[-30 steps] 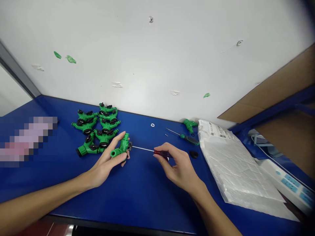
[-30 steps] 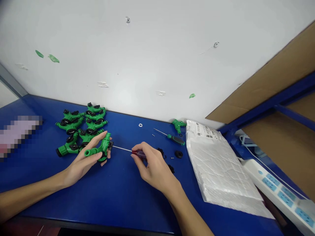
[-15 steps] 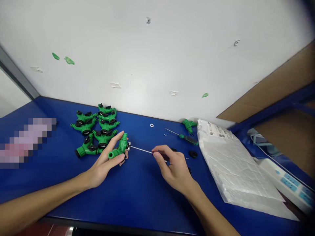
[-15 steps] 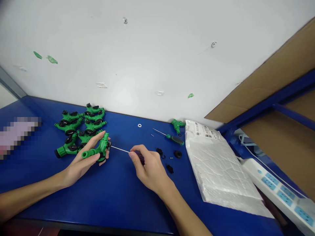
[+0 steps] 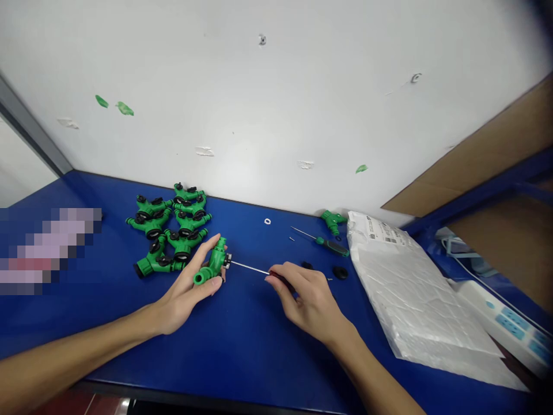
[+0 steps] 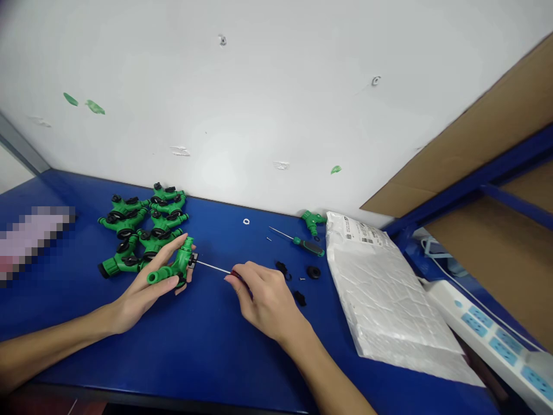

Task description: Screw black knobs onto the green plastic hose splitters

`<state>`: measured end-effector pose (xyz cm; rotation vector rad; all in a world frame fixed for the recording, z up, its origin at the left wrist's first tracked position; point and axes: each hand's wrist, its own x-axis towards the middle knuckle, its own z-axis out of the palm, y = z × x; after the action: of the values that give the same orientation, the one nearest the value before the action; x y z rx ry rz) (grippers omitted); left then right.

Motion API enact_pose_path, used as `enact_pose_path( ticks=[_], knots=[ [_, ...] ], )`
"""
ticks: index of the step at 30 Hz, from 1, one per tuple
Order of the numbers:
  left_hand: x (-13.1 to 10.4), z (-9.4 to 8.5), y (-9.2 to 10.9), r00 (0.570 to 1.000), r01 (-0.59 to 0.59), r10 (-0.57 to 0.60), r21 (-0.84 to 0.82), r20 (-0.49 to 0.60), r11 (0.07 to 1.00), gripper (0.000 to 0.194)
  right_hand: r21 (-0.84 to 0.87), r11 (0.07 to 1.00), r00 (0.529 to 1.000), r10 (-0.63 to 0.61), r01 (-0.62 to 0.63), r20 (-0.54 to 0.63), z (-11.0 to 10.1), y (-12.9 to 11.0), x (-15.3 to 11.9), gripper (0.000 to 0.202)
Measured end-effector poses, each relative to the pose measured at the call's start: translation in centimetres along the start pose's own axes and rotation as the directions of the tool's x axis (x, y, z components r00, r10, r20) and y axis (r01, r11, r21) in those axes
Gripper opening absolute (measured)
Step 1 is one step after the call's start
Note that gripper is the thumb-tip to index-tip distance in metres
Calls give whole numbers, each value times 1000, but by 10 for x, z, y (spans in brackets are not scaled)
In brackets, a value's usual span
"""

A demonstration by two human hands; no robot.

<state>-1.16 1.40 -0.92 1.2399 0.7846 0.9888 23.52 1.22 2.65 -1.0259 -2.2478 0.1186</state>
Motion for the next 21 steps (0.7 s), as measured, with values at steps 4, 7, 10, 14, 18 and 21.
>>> enact_pose_path(
  ticks=[4,7,10,14,18,21],
  knots=[
    [1,1,3,1000,8,-8,22,-5,1000,67,134,951,957,261,-277,125,0,-4,2,32],
    [4,1,3,999,-44,44,-65,-2,997,64,185,921,935,314,-343,167,-3,-5,3,11],
    [7,1,1,998,-65,63,-117,-20,991,63,176,962,978,206,-210,42,-2,-4,3,4],
    [7,1,-1,999,-32,33,-93,6,995,66,55,998,995,-18,24,-100,3,0,1,7],
    [3,2,2,999,-45,45,-12,23,999,69,106,991,997,83,-82,-5,6,-2,-1,19],
    [2,2,4,998,-31,31,12,49,999,68,181,945,961,257,-272,99,2,-5,0,25]
  ],
)
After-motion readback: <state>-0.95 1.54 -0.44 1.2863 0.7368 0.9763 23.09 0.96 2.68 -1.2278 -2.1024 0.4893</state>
